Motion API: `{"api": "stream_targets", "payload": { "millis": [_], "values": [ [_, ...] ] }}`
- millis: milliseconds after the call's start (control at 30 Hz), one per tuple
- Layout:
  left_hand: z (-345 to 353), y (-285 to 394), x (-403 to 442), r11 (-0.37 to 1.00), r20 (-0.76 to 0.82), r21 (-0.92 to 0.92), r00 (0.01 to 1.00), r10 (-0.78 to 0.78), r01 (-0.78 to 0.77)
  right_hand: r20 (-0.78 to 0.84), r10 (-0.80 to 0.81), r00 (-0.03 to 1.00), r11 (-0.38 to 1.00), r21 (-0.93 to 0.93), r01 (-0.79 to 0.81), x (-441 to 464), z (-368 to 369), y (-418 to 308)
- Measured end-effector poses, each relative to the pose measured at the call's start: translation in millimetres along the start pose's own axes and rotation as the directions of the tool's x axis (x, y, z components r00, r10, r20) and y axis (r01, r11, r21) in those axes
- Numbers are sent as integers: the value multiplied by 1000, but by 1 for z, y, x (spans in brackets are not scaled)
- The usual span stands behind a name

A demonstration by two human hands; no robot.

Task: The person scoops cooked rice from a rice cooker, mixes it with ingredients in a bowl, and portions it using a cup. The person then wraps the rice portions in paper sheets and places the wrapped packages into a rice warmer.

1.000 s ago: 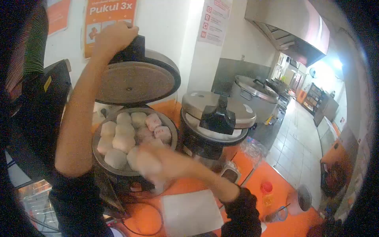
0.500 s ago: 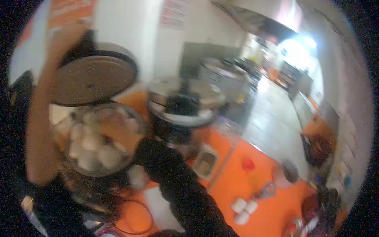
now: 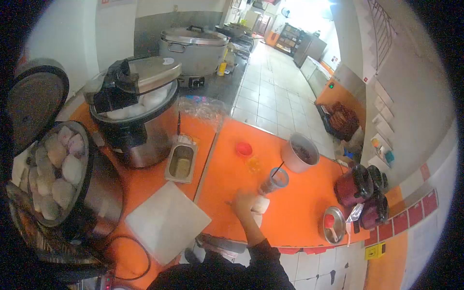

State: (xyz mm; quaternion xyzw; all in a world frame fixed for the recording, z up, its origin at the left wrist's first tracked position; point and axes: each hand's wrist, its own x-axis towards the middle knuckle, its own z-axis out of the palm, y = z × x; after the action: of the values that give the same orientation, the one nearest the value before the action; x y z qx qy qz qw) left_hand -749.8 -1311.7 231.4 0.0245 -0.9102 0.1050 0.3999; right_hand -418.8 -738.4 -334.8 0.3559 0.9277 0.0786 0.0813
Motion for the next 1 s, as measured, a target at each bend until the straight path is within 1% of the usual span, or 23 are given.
{"api": "stream_targets", "payload": {
  "millis": [67, 133, 167, 200, 233, 267, 300, 333, 367, 400, 433, 500, 533, 600, 667, 700, 733, 767, 800, 833, 867, 933, 1000],
  "values": [
    [5, -3, 4, 998, -62, 47, 997, 40, -37, 36, 19, 999, 1000, -18, -19, -2, 38, 14],
    [3, -15, 1, 992, -131, 116, 989, 70, -55, -141, -67, 988, 998, -6, 67, -15, 69, 14],
    [-13, 1, -17, 992, -96, 122, 994, 42, -30, -277, -163, 947, 987, -42, 157, -15, 95, 18],
    [-34, 21, -41, 945, -200, 289, 955, 218, -155, -296, -190, 936, 978, 29, 207, -14, 107, 20],
    [-18, 25, -26, 963, -25, 228, 987, 157, -147, -314, -216, 924, 961, 97, 258, -14, 120, 21],
    [-2, 29, -11, 978, 150, 173, 985, 90, -116, -244, -277, 929, 941, 127, 314, -13, 105, 17],
    [-1, 27, -15, 995, 129, 98, 992, 13, -25, -171, -337, 926, 916, 166, 364, -12, 89, 13],
    [-1, 23, -22, 994, 36, -26, 994, -103, 104, -96, -393, 915, 890, 212, 404, -12, 73, 9],
    [-2, 22, -28, 974, -32, -127, 980, -195, 189, 63, -348, 935, 880, 366, 303, 12, 91, 13],
    [-5, 23, -38, 951, -72, -180, 961, -268, 252, 139, -398, 907, 796, 544, 266, 17, 57, 6],
    [-11, 24, -46, 957, -90, -263, 985, -150, 122, 213, -454, 865, 695, 692, 194, 13, 17, 10],
    [-8, 29, -51, 954, -180, -254, 962, -206, 157, 206, -649, 732, 514, 829, 222, -9, -91, -25],
    [-12, 32, -57, 945, -219, -305, 958, -186, 114, 196, -728, 657, 422, 883, 205, -23, -142, -46],
    [-9, 27, -53, 939, -202, -325, 962, -184, 111, -59, -922, 382, 82, 936, 342, -48, -230, -96],
    [-13, 31, -54, 918, -165, -370, 963, -215, 142, -162, -974, 159, -63, 867, 495, -62, -294, -157],
    [-12, 32, -55, 920, -172, -363, 960, -223, 149, -338, -935, 105, -214, 776, 593, -75, -318, -193],
    [-12, 32, -56, 922, -180, -356, 956, -231, 156, -432, -897, 90, -315, 770, 554, -88, -339, -230],
    [-12, 32, -56, 924, -190, -347, 952, -238, 162, -399, -907, 132, -260, 780, 569, -97, -358, -263],
    [-14, 31, -56, 918, -176, -358, 953, -245, 170, -524, -851, 30, -367, 635, 679, -106, -382, -298],
    [-17, 31, -58, 913, -164, -369, 954, -250, 176, -667, -745, -13, -385, 413, 825, -108, -389, -338],
    [-18, 32, -59, 908, -148, -380, 956, -252, 180, -778, -622, -89, -347, 173, 922, -104, -388, -374],
    [-20, 32, -60, 908, -152, -379, 956, -250, 177, -568, -820, -71, -315, 344, 885, -97, -395, -414],
    [-20, 33, -61, 904, -134, -388, 960, -247, 179, -412, -907, -84, -135, 97, 986, -94, -371, -431]
  ]
}}
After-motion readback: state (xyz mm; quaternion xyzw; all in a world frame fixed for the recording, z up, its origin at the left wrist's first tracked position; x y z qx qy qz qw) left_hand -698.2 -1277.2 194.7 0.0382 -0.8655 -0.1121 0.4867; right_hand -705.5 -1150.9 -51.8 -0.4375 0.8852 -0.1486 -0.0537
